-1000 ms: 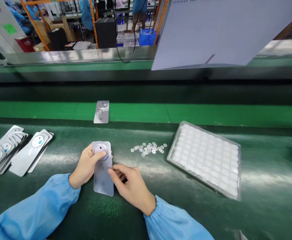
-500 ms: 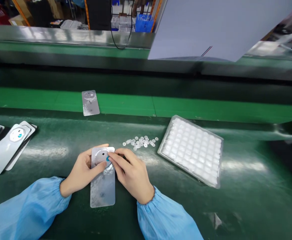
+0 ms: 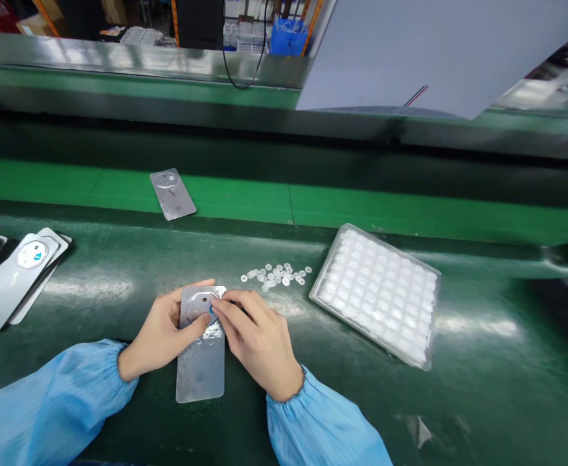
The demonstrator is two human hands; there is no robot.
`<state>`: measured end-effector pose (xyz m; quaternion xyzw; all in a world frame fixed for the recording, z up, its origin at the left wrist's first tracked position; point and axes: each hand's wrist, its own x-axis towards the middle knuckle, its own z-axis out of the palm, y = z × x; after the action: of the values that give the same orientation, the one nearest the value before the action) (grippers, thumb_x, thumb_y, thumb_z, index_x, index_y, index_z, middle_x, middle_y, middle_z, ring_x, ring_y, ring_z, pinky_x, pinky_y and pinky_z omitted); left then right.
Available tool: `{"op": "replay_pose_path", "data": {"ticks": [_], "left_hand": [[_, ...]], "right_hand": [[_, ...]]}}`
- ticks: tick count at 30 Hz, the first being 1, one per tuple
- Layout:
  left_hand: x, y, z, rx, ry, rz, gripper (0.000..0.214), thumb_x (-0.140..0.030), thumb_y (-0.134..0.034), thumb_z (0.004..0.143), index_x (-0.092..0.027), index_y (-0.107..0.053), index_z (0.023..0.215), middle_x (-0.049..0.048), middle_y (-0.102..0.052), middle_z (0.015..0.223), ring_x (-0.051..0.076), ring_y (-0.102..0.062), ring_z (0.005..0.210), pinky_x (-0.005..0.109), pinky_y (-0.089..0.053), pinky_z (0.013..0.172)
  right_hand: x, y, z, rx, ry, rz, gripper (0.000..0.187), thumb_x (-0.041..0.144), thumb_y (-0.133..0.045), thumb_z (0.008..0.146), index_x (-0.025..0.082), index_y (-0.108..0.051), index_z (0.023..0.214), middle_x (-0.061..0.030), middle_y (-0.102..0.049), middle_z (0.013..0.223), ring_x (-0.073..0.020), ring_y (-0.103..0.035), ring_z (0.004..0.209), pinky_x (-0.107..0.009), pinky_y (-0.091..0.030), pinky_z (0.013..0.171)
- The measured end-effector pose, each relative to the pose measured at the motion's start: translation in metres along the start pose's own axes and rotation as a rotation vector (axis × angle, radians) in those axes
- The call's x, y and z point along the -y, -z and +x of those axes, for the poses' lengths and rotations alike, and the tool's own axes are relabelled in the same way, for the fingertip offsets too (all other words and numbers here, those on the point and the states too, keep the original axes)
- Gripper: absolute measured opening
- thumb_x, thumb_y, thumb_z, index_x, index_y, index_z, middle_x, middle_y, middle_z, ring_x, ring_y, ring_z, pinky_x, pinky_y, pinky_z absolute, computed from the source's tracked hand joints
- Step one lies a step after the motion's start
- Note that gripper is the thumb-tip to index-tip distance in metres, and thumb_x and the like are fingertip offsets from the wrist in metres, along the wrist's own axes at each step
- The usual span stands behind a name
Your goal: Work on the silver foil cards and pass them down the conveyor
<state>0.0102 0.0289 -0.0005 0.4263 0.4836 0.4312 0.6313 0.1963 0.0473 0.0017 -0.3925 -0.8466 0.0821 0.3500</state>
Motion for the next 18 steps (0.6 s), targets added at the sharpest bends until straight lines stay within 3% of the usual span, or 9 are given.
{"op": "replay_pose_path", "data": {"ticks": [10,18], "left_hand": [[0.0008,0.0008,0.0003,-0.005,-0.004,0.022,0.055,-0.025,-0.077,0.083,-0.017,-0.064,0.137,0.0057,-0.074,0.097,0.019,-0.067,0.081,0.027,-0.053,0.07],[-0.0039,0.0012,0.0023,-0.027,0.064,-0.05,0.066,-0.024,-0.08,0.078,-0.015,-0.061,0.14,0.005,-0.073,0.095,0.018,-0.064,0.078,0.026,-0.05,0.069]], "right_hand": [[0.0048,-0.0007,0.0037,0.027,-0.025,0.02,0.011,0.017,-0.058,0.102,0.019,-0.068,0.105,-0.008,-0.072,0.099,-0.0187,-0.071,0.086,-0.029,-0.057,0.066],[0.0051,-0.0022,0.0019,0.03,-0.082,0.164,0.012,0.015,-0.055,0.103,0.021,-0.065,0.108,-0.0079,-0.07,0.101,-0.0182,-0.071,0.089,-0.028,-0.059,0.071]]}}
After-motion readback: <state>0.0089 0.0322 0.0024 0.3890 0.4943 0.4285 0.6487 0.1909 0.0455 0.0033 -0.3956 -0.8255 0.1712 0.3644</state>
